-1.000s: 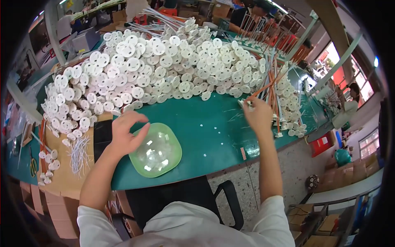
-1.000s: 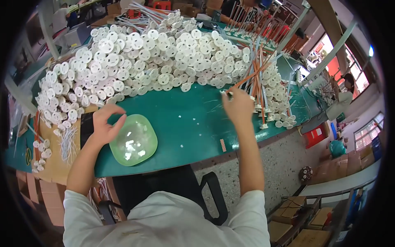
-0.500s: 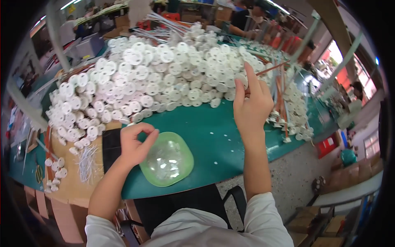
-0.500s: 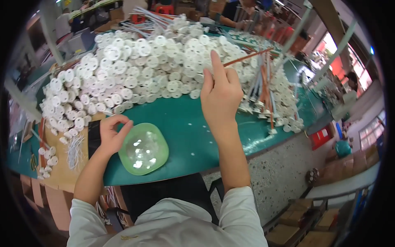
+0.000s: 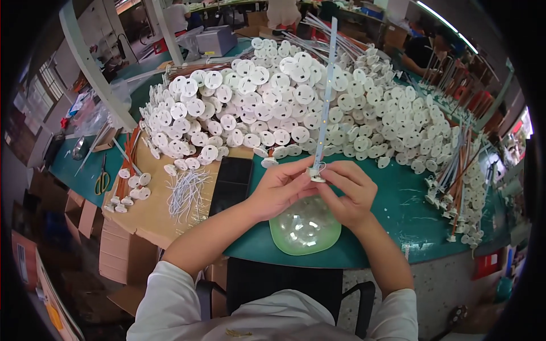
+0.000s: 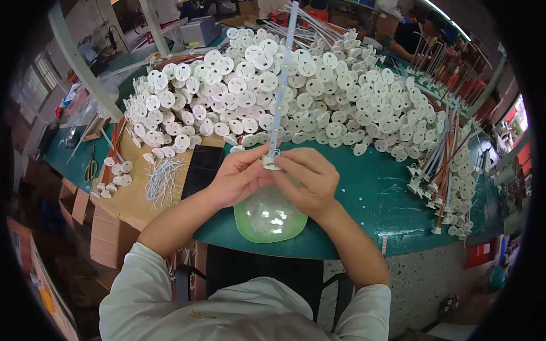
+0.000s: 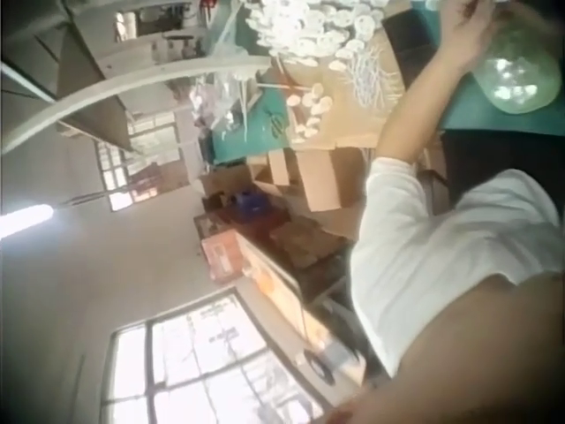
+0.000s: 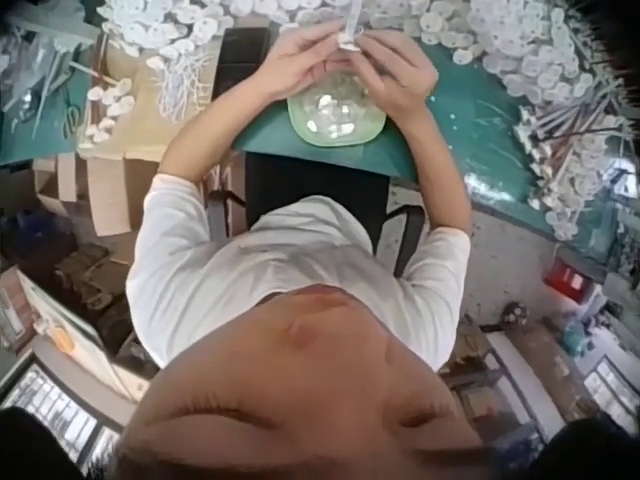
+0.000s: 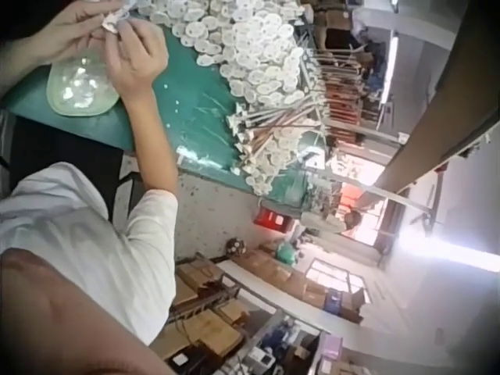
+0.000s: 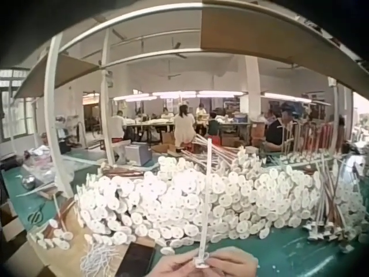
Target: Assembling plastic decorative lights by attaching pieces to an LED tube.
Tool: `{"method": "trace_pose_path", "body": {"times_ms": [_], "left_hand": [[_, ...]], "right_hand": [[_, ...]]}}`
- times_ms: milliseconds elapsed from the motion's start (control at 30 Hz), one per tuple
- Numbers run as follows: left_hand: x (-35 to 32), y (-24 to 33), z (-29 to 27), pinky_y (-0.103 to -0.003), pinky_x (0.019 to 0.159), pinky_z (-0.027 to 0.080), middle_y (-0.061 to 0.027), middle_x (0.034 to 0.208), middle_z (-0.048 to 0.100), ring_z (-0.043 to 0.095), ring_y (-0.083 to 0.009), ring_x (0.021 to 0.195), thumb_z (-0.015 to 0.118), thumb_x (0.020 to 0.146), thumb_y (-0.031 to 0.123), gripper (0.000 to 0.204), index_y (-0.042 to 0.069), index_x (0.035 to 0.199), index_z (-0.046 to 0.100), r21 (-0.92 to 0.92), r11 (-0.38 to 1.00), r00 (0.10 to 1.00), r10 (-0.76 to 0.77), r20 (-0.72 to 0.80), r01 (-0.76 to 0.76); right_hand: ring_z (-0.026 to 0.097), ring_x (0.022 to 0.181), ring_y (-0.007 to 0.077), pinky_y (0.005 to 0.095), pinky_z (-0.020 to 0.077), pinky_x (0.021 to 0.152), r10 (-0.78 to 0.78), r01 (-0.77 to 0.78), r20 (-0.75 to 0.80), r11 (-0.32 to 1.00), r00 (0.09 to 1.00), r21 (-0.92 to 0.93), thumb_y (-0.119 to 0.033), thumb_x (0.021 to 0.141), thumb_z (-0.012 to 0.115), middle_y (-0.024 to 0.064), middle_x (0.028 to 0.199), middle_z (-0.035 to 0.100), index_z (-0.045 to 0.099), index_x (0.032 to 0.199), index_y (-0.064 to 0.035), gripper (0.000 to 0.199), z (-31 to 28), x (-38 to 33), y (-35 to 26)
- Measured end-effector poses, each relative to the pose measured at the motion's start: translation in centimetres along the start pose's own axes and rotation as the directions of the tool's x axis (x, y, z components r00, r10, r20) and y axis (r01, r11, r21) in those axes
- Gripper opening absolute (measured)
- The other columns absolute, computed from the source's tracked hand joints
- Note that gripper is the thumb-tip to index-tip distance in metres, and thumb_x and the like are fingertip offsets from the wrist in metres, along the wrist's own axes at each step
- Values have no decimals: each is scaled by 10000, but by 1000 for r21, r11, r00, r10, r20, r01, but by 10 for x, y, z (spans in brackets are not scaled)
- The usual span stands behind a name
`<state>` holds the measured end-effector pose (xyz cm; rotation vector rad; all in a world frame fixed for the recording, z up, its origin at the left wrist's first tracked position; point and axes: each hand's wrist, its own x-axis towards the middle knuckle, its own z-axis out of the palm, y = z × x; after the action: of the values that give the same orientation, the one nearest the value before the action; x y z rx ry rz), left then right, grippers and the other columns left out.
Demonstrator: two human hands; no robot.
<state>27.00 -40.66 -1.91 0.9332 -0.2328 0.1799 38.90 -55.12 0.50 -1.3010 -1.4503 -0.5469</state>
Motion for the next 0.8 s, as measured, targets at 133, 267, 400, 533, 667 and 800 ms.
{"method": "trace_pose_path", "body": {"times_ms": [133,267,400,533,667,800], "left_hand": [[-1,-4,6,-397,1091,387,-113,1380,505,503,-222,1267,480,1017,138,496,-4,1467,327,-36,999,999,-23,49,25],[-3,-4,6,-412,1094,379,-113,1370,511,495,-232,1275,489,1019,187,510,-15,1460,332,-57,998,995,-25,97,31],[-6,-7,3,-418,1091,385,-111,1369,512,495,-233,1273,494,1017,202,516,-12,1460,336,-22,997,992,-74,101,77],[-6,-8,-4,-386,1047,447,-112,1298,558,549,-226,1217,512,1007,148,554,44,1498,276,-132,991,997,-29,68,38],[1,-3,-4,-399,1041,454,-113,1236,596,573,-230,1195,515,996,104,603,70,1522,220,-92,996,995,1,103,9],[2,-1,-8,-403,1038,455,-128,1232,605,577,-224,1185,519,991,94,563,35,1495,273,-39,998,994,-49,95,53]], "right_hand": [[668,742,266,331,552,634,-145,142,-28,986,989,-82,26,576,755,122,879,673,690,906,19,336,2,5,-2],[674,723,265,337,559,637,-176,173,-18,977,984,-124,49,563,723,121,855,677,686,911,29,351,0,3,-6],[676,709,258,329,559,636,-155,154,0,980,988,-125,57,574,714,124,843,678,687,909,32,337,-4,-2,-11],[690,762,274,321,560,661,-78,83,127,996,989,-34,82,647,713,147,885,690,690,932,34,289,-10,3,-5],[698,809,288,324,564,689,-59,63,150,998,987,-21,82,708,715,160,932,701,694,959,32,258,-11,4,-7],[699,811,282,327,566,693,-72,76,117,997,991,-31,72,714,720,153,924,703,697,955,29,246,-8,-2,1]]}}
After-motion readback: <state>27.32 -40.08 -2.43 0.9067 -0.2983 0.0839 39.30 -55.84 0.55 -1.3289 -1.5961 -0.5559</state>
